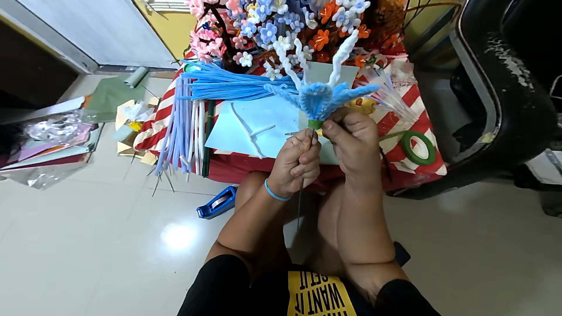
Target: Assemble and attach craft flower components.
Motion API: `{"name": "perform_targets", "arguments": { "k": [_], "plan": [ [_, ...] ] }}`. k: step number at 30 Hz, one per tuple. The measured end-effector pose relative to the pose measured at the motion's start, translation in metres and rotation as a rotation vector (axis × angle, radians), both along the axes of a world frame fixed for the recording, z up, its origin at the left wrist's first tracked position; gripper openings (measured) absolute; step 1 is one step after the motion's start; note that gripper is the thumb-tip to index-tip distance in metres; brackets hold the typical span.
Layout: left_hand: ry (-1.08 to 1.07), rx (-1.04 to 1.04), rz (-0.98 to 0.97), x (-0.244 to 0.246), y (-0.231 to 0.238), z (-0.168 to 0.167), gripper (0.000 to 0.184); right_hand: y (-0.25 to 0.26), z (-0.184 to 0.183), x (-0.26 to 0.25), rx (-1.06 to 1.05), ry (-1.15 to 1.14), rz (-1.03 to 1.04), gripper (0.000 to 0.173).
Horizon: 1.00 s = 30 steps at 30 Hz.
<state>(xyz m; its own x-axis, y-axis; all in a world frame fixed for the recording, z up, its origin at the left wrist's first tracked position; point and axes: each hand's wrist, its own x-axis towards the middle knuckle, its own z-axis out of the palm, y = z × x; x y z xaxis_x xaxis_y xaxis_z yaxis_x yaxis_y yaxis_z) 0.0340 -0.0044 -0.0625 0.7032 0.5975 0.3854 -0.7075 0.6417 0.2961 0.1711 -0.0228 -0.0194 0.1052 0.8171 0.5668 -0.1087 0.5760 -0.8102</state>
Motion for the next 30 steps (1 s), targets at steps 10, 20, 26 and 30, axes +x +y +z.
{"name": "perform_targets", "arguments": {
  "k": [10,20,26,30],
  "plan": [
    [-0.109,-0.116,-0.210,0.003,0.002,-0.004,0.004,0.003,-0.003,0.002,-0.083,0.060,0.100,0.013],
    [0.321,0.193,0.191,0.002,0.006,0.003,0.015,0.007,-0.009,0.007,-0.046,0.165,0.158,0.013],
    [0.303,0.198,0.382,0.006,0.001,0.003,0.013,0.008,-0.008,0.003,-0.006,0.094,0.067,0.013],
    [0.272,0.206,0.398,0.007,0.000,0.002,0.011,0.005,-0.006,0.000,0.014,0.081,0.051,0.011]
  ]
}}
